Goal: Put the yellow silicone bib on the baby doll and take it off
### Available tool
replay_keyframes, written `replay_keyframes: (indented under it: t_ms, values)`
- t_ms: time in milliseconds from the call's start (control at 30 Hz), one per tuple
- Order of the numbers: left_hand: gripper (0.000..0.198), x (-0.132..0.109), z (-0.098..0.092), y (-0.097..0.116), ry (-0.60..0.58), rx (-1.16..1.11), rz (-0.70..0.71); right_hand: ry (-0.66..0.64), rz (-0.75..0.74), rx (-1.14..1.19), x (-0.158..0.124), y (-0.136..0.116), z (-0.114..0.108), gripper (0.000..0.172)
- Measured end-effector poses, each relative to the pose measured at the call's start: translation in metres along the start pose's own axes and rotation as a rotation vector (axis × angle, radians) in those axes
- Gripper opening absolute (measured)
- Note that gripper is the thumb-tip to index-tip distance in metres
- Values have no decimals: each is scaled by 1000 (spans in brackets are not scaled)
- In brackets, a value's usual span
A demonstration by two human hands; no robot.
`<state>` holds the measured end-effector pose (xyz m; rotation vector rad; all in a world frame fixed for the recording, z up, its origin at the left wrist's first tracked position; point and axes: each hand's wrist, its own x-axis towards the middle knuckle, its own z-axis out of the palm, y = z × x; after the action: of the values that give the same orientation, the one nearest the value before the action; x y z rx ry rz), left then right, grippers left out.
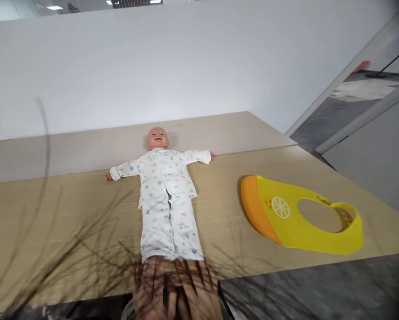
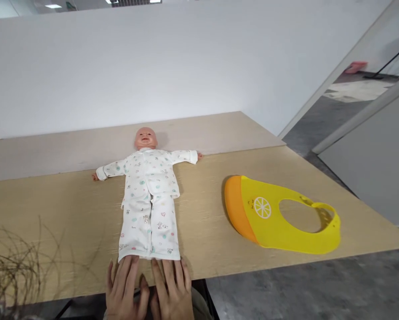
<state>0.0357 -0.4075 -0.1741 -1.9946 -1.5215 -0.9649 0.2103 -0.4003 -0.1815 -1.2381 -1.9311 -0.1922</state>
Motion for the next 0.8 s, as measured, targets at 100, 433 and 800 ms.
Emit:
replay_keyframes:
  t_ms: [100,433,800]
  values:
    - [73,4,-2,4,-7,-4,8,23,-24,-90,4,-8,-5,103]
    - [30,26,-27,1,-192,305,110,-2,153,-62,3,-19,7,96]
    - [40,11,-18,5,-192,251,153,40,127,-94,4,-20,4,58]
